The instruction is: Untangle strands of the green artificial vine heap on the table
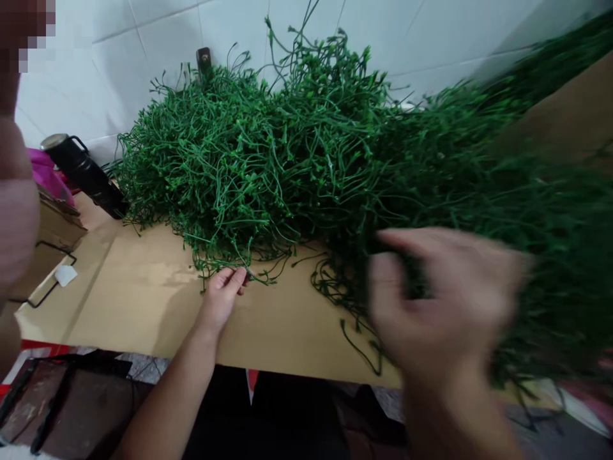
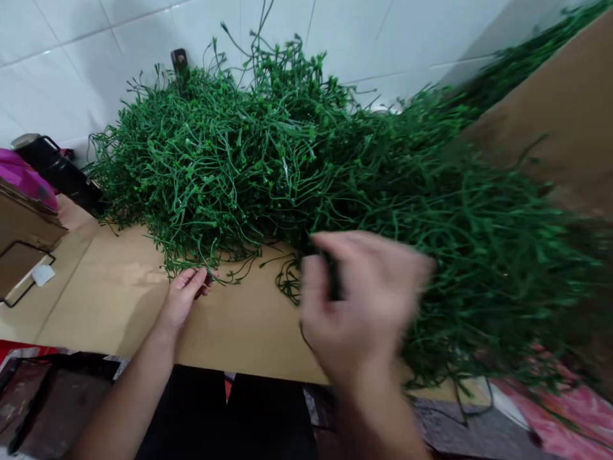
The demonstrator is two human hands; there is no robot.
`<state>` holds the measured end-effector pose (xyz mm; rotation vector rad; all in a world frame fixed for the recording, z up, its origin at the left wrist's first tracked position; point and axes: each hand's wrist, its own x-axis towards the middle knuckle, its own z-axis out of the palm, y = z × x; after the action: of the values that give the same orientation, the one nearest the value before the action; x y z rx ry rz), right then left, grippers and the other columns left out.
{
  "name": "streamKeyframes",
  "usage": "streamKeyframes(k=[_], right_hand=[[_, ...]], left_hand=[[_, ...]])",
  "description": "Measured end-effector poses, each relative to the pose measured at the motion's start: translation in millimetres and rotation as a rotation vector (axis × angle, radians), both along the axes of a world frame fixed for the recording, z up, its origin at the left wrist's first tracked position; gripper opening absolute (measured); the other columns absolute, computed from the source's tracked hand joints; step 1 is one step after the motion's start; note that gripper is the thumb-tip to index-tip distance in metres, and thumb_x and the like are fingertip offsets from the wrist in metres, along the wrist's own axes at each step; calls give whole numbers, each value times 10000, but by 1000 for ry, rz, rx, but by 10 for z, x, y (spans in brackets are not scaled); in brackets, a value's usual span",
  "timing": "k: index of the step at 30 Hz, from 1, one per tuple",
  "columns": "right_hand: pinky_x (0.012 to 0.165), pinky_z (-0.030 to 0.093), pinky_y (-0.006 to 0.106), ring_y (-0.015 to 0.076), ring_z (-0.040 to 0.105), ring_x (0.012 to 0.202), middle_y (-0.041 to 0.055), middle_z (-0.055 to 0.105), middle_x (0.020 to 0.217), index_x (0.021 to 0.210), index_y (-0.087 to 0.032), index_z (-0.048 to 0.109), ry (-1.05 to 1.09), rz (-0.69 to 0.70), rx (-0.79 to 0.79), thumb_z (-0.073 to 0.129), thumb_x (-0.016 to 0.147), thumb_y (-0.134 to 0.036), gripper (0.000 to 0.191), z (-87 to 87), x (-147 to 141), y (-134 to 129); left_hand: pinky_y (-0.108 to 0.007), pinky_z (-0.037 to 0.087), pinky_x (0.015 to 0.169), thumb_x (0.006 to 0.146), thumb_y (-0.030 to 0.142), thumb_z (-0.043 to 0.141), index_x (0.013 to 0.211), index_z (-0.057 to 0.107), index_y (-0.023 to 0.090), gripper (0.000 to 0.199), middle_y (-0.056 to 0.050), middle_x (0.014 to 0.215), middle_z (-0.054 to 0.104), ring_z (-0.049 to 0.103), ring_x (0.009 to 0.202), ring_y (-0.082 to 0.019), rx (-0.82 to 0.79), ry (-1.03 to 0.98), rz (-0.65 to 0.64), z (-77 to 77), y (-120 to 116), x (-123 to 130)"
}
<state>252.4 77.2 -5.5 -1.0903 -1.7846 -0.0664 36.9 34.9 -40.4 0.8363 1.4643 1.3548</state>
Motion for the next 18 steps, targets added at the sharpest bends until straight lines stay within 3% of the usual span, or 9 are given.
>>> streamKeyframes(k=[2,4,8,12,18], right_hand=[[844,440,418,248,537,975,138,606,990,1063,-134,572,-16,239,-146,520,820,-202,258,-181,-445,-164],[803,477,387,227,570,924,131,625,969,1051,-135,559,48,414,-350,487,843,-234,242,-344,-787,-265],[735,489,323,185,608,837,97,647,904,968,-155,560,270,549,-684,452,864,-296,206,-500,-1003,-285],[694,461,279,147,580,762,62,625,799,836,-155,588,362,551,-664,461,856,-268,171,-477,-925,-249],[647,433,261,135,534,706,48,579,741,770,-163,542,212,549,-544,455,851,-213,128,-388,-885,-258]], left_hand=[[-219,365,608,647,467,680,649,668,155,312,0,633,591,481,627,-93,3,-20,16,6,-10,5],[-220,369,624,625,449,705,651,664,158,295,11,615,587,484,622,-90,23,-75,26,10,-21,9],[-219,372,618,605,414,725,646,635,161,271,26,605,580,484,600,-83,43,-158,46,4,-24,12],[-213,360,601,646,385,699,621,613,154,248,29,579,556,483,597,-79,32,-145,41,-18,-8,18],[-205,362,584,665,369,694,634,623,153,229,32,582,567,476,569,-70,25,-170,31,-33,-13,17]])
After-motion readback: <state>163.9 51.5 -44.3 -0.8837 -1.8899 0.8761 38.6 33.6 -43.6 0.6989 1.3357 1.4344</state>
